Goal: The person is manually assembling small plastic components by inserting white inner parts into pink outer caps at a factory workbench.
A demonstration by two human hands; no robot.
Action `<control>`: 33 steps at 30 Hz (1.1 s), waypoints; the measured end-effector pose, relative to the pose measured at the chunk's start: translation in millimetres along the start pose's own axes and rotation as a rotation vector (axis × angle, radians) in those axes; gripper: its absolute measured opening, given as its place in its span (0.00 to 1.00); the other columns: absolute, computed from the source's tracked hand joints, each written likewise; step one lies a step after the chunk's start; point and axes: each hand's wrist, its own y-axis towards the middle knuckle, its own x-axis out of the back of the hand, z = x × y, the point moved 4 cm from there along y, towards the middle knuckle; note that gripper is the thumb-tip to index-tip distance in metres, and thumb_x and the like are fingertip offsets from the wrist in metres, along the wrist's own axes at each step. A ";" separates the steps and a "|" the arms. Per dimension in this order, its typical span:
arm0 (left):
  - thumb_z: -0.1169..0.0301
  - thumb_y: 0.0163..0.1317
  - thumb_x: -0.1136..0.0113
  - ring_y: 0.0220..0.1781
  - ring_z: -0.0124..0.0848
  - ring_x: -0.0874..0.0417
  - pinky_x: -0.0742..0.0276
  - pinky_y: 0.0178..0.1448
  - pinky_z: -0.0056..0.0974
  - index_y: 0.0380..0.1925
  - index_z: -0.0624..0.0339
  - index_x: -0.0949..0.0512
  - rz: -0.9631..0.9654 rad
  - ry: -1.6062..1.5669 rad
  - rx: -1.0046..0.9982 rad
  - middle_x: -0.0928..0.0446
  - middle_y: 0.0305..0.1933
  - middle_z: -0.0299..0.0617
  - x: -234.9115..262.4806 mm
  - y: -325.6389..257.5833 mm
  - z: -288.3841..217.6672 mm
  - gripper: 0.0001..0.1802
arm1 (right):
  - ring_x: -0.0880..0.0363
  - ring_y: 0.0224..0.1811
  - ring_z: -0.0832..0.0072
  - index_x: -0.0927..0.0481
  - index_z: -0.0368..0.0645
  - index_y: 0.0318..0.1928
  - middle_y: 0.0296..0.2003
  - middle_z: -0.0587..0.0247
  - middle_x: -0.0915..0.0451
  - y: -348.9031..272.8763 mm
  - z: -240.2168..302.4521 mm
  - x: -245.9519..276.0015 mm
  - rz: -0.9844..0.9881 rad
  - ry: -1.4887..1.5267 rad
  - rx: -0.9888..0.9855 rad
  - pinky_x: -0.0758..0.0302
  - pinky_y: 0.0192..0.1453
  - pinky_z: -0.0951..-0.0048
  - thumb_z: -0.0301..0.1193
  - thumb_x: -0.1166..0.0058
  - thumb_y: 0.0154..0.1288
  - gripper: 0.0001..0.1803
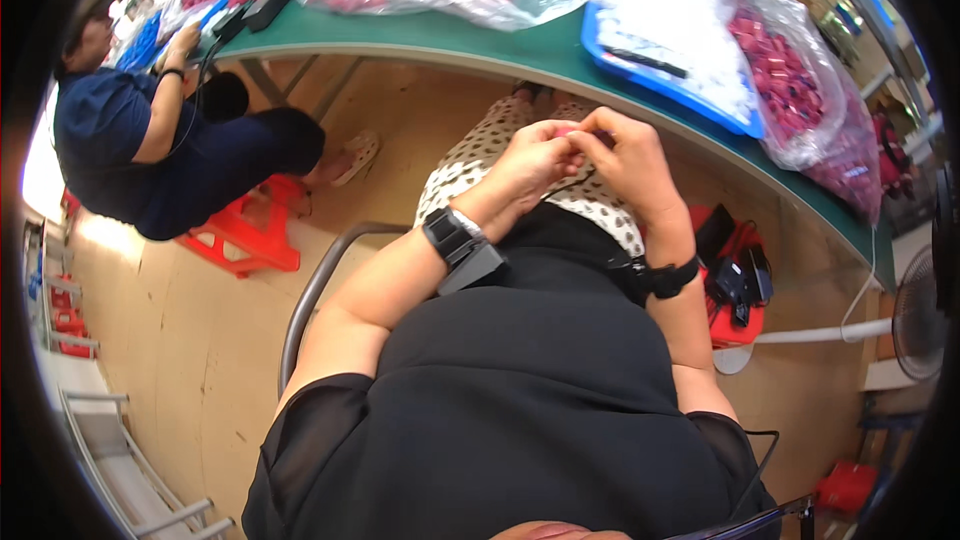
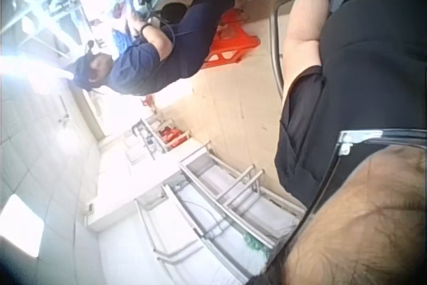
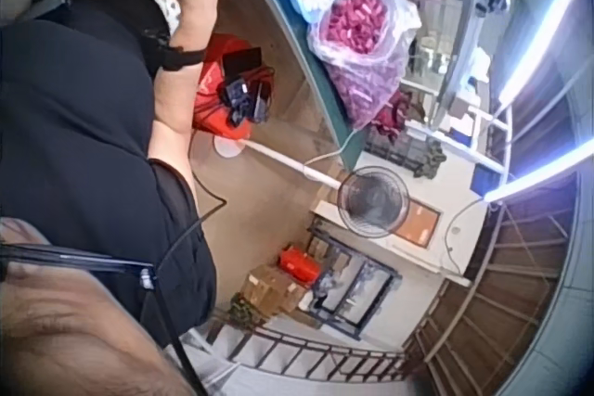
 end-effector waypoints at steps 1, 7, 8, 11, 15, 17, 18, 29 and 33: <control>0.73 0.66 0.46 0.29 0.20 0.24 0.25 0.34 0.24 0.43 0.63 0.25 -0.020 0.042 0.002 0.24 0.31 0.34 -3.2 -1.4 -2.7 0.08 | 0.21 0.26 0.59 0.21 0.39 0.30 0.25 0.52 0.21 -1.5 2.0 1.7 -0.021 0.015 0.014 0.26 0.31 0.67 0.29 0.42 0.57 0.06; 0.73 0.65 0.45 0.33 0.21 0.23 0.25 0.36 0.25 0.41 0.62 0.25 0.021 0.009 0.080 0.23 0.35 0.35 -14.6 -5.4 -6.8 0.07 | 0.21 0.28 0.58 0.22 0.41 0.30 0.26 0.56 0.21 -10.7 10.0 13.3 -0.121 -0.073 0.093 0.26 0.33 0.65 0.30 0.43 0.57 0.06; 0.73 0.65 0.45 0.34 0.21 0.22 0.24 0.38 0.25 0.40 0.62 0.25 0.016 -0.013 0.091 0.23 0.36 0.36 -19.9 -6.0 -8.2 0.07 | 0.21 0.28 0.59 0.22 0.41 0.30 0.26 0.56 0.21 -11.6 9.6 15.4 -0.130 -0.096 0.099 0.25 0.33 0.65 0.30 0.43 0.57 0.06; 0.72 0.66 0.46 0.35 0.23 0.22 0.24 0.39 0.26 0.39 0.63 0.25 0.080 -0.013 0.113 0.23 0.36 0.36 -26.0 3.5 -5.2 0.07 | 0.21 0.29 0.59 0.22 0.41 0.30 0.27 0.56 0.21 -13.0 3.4 22.1 -0.170 -0.048 0.042 0.25 0.34 0.65 0.31 0.42 0.56 0.06; 0.73 0.67 0.51 0.36 0.24 0.21 0.23 0.40 0.27 0.42 0.64 0.26 0.187 0.029 0.100 0.22 0.37 0.37 -42.3 17.2 -8.3 0.08 | 0.21 0.29 0.58 0.22 0.40 0.31 0.27 0.54 0.21 -12.6 -11.0 33.6 -0.232 0.059 -0.011 0.25 0.35 0.64 0.31 0.41 0.56 0.07; 0.77 0.66 0.54 0.29 0.24 0.22 0.24 0.35 0.25 0.38 0.68 0.24 0.107 0.085 0.089 0.22 0.33 0.39 -52.6 21.0 -13.9 0.08 | 0.21 0.30 0.57 0.22 0.40 0.31 0.27 0.53 0.21 -10.7 -11.9 40.8 -0.290 0.064 -0.001 0.25 0.34 0.64 0.31 0.42 0.56 0.07; 0.77 0.66 0.53 0.27 0.23 0.23 0.24 0.33 0.25 0.37 0.68 0.24 0.123 0.115 0.071 0.22 0.32 0.38 -51.9 27.5 -14.1 0.08 | 0.21 0.30 0.57 0.22 0.39 0.31 0.27 0.53 0.21 -10.1 -11.6 43.2 -0.314 0.088 -0.020 0.25 0.34 0.64 0.30 0.42 0.56 0.07; 0.69 0.68 0.49 0.47 0.29 0.21 0.24 0.52 0.34 0.45 0.65 0.25 0.249 -0.001 0.216 0.22 0.45 0.43 -127.9 91.3 8.6 0.12 | 0.22 0.28 0.58 0.24 0.41 0.29 0.25 0.57 0.21 -13.7 -48.0 96.0 -0.756 -0.222 -0.088 0.26 0.33 0.63 0.30 0.41 0.57 0.07; 0.68 0.68 0.49 0.45 0.29 0.20 0.23 0.51 0.34 0.45 0.67 0.25 0.328 0.065 0.181 0.21 0.44 0.43 -108.1 82.6 -3.2 0.13 | 0.23 0.30 0.58 0.26 0.41 0.29 0.25 0.57 0.23 -10.2 -26.6 80.2 -0.730 -0.348 0.026 0.26 0.33 0.62 0.29 0.41 0.57 0.07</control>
